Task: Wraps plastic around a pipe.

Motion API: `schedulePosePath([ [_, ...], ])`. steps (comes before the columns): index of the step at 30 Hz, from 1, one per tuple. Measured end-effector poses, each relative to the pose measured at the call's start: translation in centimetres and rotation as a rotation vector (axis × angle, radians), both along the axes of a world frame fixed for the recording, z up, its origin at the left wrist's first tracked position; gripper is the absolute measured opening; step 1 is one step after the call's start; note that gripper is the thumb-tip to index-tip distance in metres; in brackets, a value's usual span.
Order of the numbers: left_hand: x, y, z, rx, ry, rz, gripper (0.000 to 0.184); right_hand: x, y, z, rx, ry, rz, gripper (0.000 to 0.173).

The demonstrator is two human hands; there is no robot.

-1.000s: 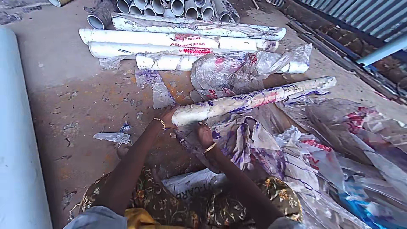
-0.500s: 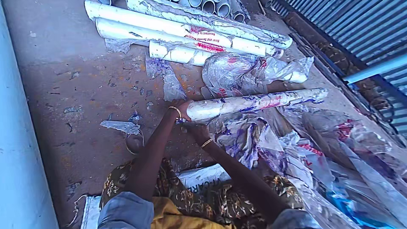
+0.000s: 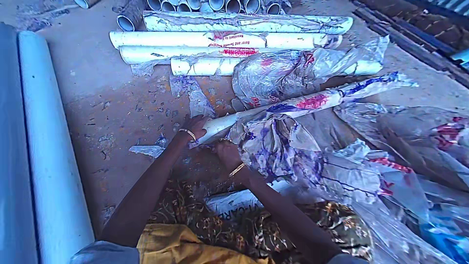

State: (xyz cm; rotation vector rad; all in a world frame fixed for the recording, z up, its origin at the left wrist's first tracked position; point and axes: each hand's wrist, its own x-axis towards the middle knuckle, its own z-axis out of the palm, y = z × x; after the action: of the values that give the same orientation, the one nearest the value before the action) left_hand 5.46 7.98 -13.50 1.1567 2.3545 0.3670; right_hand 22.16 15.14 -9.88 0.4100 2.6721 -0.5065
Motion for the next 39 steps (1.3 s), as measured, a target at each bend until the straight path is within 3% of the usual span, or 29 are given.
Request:
schedulePosePath([
  [3,3.0,3.1,-1.7,0.026,0.080,0.243,0.053,-0.8,0.6,-1.1,0.049,0.077,-0.005,0.037],
  [9,3.1,7.3,-2.3,-0.094,0.114,0.519,0.065,-1.4,3.4,-1.6,-0.015,-0.161,0.205,0.034],
  [17,2.9,7.4,-2.7,-0.076,0.187,0.542,0.061,2.4,3.6,-0.1,-0.059,-0.106,0.170,0.035],
  [22,2.8,7.3,-2.5,-0.093,0.128,0.529,0.062,9.8,5.5,-3.6,0.021,0.260,-0.020,0.026],
  [25,4.1,7.1,-1.9,-0.087,0.153,0.511,0.060,10.3,6.0,-3.3,-0.016,-0.006,-0.120,0.033],
  [28,5.2,6.7,-2.5,-0.053,0.205,0.511,0.060,10.1,6.1,-4.0,-0.012,-0.222,-0.095,0.041],
  [31,5.5,6.5,-3.3,0.007,0.265,0.519,0.061,10.5,7.3,-1.0,-0.075,-0.289,-0.111,0.060],
  [33,6.1,6.2,-3.9,0.074,0.318,0.517,0.060,10.0,8.6,1.8,-0.083,-0.137,-0.189,0.051],
  [36,7.6,5.4,-5.8,0.237,0.445,0.495,0.058,7.4,11.2,3.4,-0.053,0.304,-0.307,0.031],
  [39,10.1,4.5,-7.0,0.357,0.546,0.467,0.059,3.8,14.0,2.0,0.041,0.328,-0.364,0.030],
])
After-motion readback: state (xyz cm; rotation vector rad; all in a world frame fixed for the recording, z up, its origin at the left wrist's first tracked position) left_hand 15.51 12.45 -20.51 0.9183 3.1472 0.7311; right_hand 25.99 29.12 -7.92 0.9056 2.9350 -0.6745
